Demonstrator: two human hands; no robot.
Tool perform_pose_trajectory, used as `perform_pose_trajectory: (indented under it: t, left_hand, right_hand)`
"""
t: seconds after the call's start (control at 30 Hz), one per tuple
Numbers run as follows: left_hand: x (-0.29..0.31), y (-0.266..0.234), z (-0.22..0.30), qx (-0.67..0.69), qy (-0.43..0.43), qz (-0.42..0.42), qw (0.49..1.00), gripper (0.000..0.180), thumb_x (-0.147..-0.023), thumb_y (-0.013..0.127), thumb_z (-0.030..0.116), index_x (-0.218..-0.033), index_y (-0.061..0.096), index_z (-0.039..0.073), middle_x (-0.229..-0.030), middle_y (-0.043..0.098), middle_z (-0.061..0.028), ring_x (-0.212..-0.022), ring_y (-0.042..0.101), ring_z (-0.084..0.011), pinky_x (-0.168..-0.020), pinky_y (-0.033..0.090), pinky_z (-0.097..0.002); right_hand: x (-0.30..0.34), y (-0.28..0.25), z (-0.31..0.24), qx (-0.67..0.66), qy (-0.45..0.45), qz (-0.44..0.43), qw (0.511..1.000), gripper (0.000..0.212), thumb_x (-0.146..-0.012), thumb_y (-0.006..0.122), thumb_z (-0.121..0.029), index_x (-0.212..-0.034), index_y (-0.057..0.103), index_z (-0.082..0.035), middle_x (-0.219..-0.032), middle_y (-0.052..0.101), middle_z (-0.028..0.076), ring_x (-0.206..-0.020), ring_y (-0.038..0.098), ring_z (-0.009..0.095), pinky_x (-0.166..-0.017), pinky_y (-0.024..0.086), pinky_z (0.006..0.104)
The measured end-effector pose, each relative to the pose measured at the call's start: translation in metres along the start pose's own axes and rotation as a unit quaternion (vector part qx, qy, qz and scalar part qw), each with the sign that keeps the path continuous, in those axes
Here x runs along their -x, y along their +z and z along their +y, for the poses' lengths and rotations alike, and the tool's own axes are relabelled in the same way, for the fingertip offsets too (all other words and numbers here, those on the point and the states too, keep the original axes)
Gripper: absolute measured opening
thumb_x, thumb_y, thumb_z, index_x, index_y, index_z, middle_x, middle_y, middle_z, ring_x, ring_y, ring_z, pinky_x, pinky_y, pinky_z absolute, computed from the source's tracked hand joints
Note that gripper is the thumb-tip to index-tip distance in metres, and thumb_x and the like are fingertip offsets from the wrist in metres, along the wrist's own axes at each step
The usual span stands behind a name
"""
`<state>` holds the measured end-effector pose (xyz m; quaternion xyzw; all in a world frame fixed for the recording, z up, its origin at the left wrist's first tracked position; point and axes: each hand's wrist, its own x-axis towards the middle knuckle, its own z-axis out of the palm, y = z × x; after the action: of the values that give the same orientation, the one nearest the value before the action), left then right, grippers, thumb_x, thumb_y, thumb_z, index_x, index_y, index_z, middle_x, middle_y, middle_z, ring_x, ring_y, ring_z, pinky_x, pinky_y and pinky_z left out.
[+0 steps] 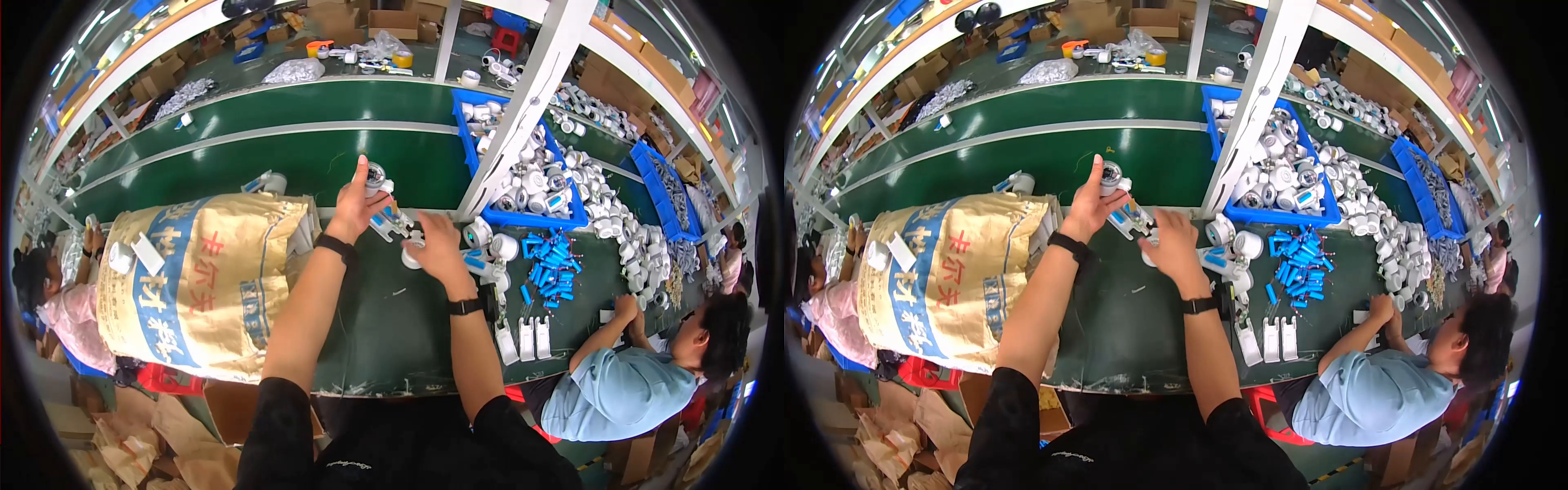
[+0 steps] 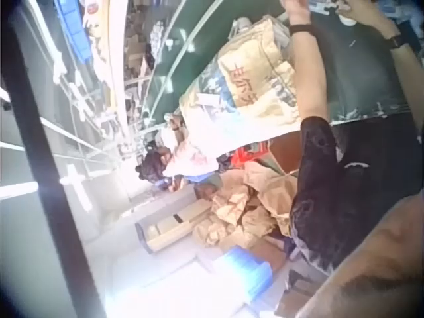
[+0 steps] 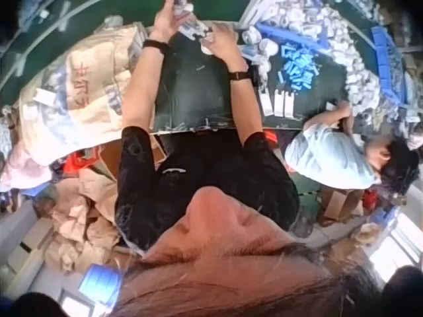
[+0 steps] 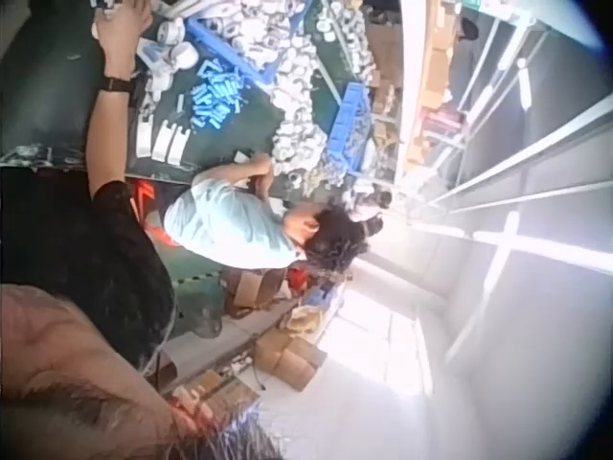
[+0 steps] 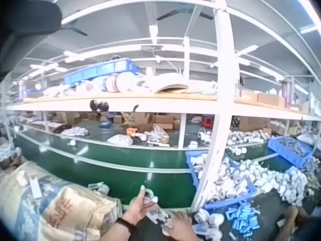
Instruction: Assembling small electronic components and plastic housings on a production line.
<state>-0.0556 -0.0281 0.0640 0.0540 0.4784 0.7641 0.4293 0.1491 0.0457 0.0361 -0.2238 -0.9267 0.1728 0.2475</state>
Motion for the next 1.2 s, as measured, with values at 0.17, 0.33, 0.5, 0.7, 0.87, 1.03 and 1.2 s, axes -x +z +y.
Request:
perform_pose_trajectory:
  t: [0.17, 0.33, 0.5, 0.7, 0.87, 1.03, 1.2]
  left_hand:
    - [-0.049, 0.002, 0.015, -0.021, -0.001, -0.020, 1.000, 0.068, -0.086, 0.069, 0.068, -0.109, 0.065, 0.004, -0.105, 0.069, -0.0129, -0.097, 0.066, -0.0278, -0.089, 0.059, -0.0462]
    - [-0.099, -0.014, 0.021, -0.028, 0.025, 0.016, 0.999, 0.070, -0.085, 0.069, 0.069, -0.108, 0.065, 0.002, -0.104, 0.069, -0.0121, -0.090, 0.068, -0.0253, -0.086, 0.060, -0.0447]
    - [-0.159, -0.052, -0.005, -0.147, 0.048, 0.166, 0.974, 0.081, -0.083, 0.067, 0.073, -0.104, 0.065, -0.005, -0.096, 0.070, -0.0154, -0.079, 0.071, -0.0235, -0.076, 0.060, -0.0370]
    - [-0.179, -0.061, -0.014, -0.458, 0.156, 0.335, 0.808, 0.086, -0.081, 0.069, 0.070, -0.111, 0.064, -0.010, -0.103, 0.070, -0.0240, -0.098, 0.066, -0.0383, -0.088, 0.052, -0.0432]
    - [-0.129, -0.025, -0.008, -0.607, 0.482, 0.099, 0.624, 0.037, -0.075, 0.084, 0.029, -0.109, 0.075, 0.014, -0.109, 0.069, -0.0085, -0.108, 0.059, -0.0322, -0.089, 0.047, -0.0461]
    - [-0.117, -0.014, -0.022, -0.709, 0.374, -0.030, 0.597, 0.021, -0.081, 0.078, 0.027, -0.100, 0.080, 0.018, -0.101, 0.071, -0.0023, -0.110, 0.057, -0.0286, -0.092, 0.041, -0.0462]
    - [-0.121, -0.025, -0.014, -0.768, 0.302, -0.054, 0.562, 0.019, -0.084, 0.075, 0.027, -0.101, 0.081, 0.021, -0.104, 0.073, 0.0014, -0.110, 0.056, -0.0263, -0.095, 0.035, -0.0453]
  right_hand:
    - [-0.010, 0.034, 0.005, -0.067, 0.074, -0.089, 0.991, 0.085, -0.073, 0.085, -0.028, -0.141, 0.045, 0.003, -0.134, 0.056, 0.025, -0.127, 0.051, 0.045, -0.101, 0.048, 0.0482]
    - [-0.052, 0.042, 0.004, -0.126, 0.099, 0.067, 0.985, 0.076, -0.072, 0.077, -0.002, -0.138, 0.040, 0.006, -0.146, 0.035, 0.029, -0.116, 0.056, 0.051, -0.097, 0.052, 0.0491]
    - [-0.089, 0.072, 0.042, -0.110, 0.098, 0.125, 0.981, 0.068, -0.073, 0.075, 0.001, -0.133, 0.045, 0.003, -0.133, 0.045, 0.026, -0.116, 0.053, 0.049, -0.101, 0.048, 0.0487]
    - [-0.115, 0.096, 0.069, -0.102, 0.122, 0.107, 0.982, 0.066, -0.076, 0.077, -0.003, -0.135, 0.049, 0.002, -0.127, 0.057, 0.023, -0.118, 0.056, 0.044, -0.103, 0.047, 0.0469]
    - [-0.118, 0.099, 0.087, -0.293, 0.263, 0.110, 0.913, 0.074, -0.077, 0.084, -0.021, -0.138, 0.050, 0.003, -0.131, 0.060, 0.021, -0.113, 0.064, 0.029, -0.097, 0.051, 0.0371]
    - [-0.122, 0.097, 0.072, -0.393, 0.326, 0.181, 0.840, 0.062, -0.094, 0.071, -0.040, -0.137, 0.055, 0.002, -0.117, 0.067, 0.014, -0.102, 0.066, 0.020, -0.082, 0.055, 0.0311]
    - [-0.125, 0.088, 0.060, -0.513, 0.352, 0.137, 0.771, 0.061, -0.097, 0.068, -0.046, -0.134, 0.058, 0.001, -0.115, 0.067, 0.011, -0.096, 0.067, 0.015, -0.071, 0.056, 0.0269]
